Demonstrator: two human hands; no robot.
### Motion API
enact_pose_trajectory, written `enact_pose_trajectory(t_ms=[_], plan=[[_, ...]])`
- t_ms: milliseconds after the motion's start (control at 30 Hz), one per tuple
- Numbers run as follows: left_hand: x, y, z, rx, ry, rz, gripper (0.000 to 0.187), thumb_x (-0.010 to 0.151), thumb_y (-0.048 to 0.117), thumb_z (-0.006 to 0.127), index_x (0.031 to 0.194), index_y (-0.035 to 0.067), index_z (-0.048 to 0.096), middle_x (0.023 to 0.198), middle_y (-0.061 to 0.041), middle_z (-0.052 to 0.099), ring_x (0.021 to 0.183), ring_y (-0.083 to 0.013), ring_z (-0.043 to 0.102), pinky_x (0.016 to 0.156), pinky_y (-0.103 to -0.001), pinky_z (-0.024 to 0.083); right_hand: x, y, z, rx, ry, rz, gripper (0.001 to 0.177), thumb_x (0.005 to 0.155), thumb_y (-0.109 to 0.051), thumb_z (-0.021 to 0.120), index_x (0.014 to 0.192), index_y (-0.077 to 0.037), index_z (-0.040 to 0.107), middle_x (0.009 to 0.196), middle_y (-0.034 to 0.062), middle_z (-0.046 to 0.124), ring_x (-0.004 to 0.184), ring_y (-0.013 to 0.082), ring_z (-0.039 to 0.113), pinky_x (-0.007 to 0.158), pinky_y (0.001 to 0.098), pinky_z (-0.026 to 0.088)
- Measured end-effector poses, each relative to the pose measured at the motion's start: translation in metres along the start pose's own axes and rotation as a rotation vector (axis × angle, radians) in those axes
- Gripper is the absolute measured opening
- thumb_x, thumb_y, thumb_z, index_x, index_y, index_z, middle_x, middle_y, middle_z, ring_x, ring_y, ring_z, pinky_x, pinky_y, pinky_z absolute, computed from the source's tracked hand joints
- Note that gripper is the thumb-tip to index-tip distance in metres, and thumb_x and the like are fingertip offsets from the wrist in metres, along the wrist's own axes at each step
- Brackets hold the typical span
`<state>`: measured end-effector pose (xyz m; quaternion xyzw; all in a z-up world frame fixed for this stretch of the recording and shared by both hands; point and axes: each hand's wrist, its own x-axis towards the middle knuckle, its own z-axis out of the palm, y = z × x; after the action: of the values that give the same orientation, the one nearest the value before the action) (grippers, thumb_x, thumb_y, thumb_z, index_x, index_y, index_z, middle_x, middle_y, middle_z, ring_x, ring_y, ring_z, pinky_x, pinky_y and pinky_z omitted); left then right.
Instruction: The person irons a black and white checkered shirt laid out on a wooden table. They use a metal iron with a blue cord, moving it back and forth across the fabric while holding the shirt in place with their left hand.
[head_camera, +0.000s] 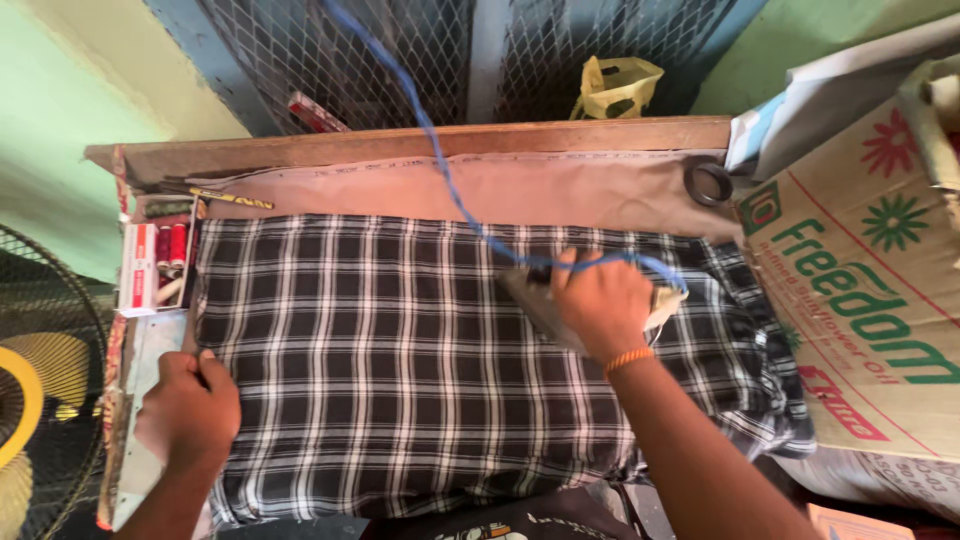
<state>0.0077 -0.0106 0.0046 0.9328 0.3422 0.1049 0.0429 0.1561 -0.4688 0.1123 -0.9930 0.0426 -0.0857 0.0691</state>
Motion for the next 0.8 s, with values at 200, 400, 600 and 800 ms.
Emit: enact_pose_trajectory(t_ms=[200, 400, 600, 800], plan=[[0.003, 0.001, 0.001, -0.013, 0.0, -0.022, 0.03, 0.107, 0.044, 0.058, 0.096, 0.016, 0.059, 0.074, -0.011, 0.07, 0.069, -0.0381, 0.069, 0.065, -0.051, 0.052, 0.04, -0.007, 0.01, -0.052, 0.109, -0.019, 0.055, 0.095, -0.043, 0.05, 0.069, -0.001, 0.073, 0.075, 0.0276, 0.07, 0.069, 0.047, 0.07, 0.066, 0.0544, 0.056], [0.001, 0.004, -0.003, -0.003, 0.007, -0.045, 0.03, 0.106, 0.045, 0.059, 0.095, 0.017, 0.06, 0.077, -0.013, 0.07, 0.071, -0.0389, 0.069, 0.065, -0.052, 0.052, 0.034, -0.008, 0.004, 0.002, 0.076, -0.06, 0.05, 0.098, -0.04, 0.048, 0.075, -0.004, 0.075, 0.076, 0.0251, 0.071, 0.068, 0.0471, 0.069, 0.066, 0.0563, 0.054], [0.0, 0.005, -0.008, -0.037, -0.002, -0.043, 0.031, 0.106, 0.045, 0.057, 0.097, 0.016, 0.059, 0.08, -0.014, 0.071, 0.072, -0.0386, 0.07, 0.065, -0.052, 0.053, 0.032, 0.004, 0.006, -0.06, 0.039, -0.222, 0.058, 0.097, -0.048, 0.05, 0.073, -0.003, 0.074, 0.077, 0.0248, 0.071, 0.072, 0.0435, 0.071, 0.068, 0.0528, 0.056], [-0.002, 0.002, -0.008, -0.043, 0.008, -0.016, 0.03, 0.107, 0.044, 0.056, 0.101, 0.014, 0.057, 0.083, -0.015, 0.072, 0.074, -0.0389, 0.07, 0.066, -0.052, 0.053, 0.006, 0.001, -0.005, 0.005, -0.044, -0.298, 0.053, 0.092, -0.044, 0.048, 0.071, -0.004, 0.075, 0.078, 0.0239, 0.072, 0.072, 0.0425, 0.071, 0.069, 0.0529, 0.057]])
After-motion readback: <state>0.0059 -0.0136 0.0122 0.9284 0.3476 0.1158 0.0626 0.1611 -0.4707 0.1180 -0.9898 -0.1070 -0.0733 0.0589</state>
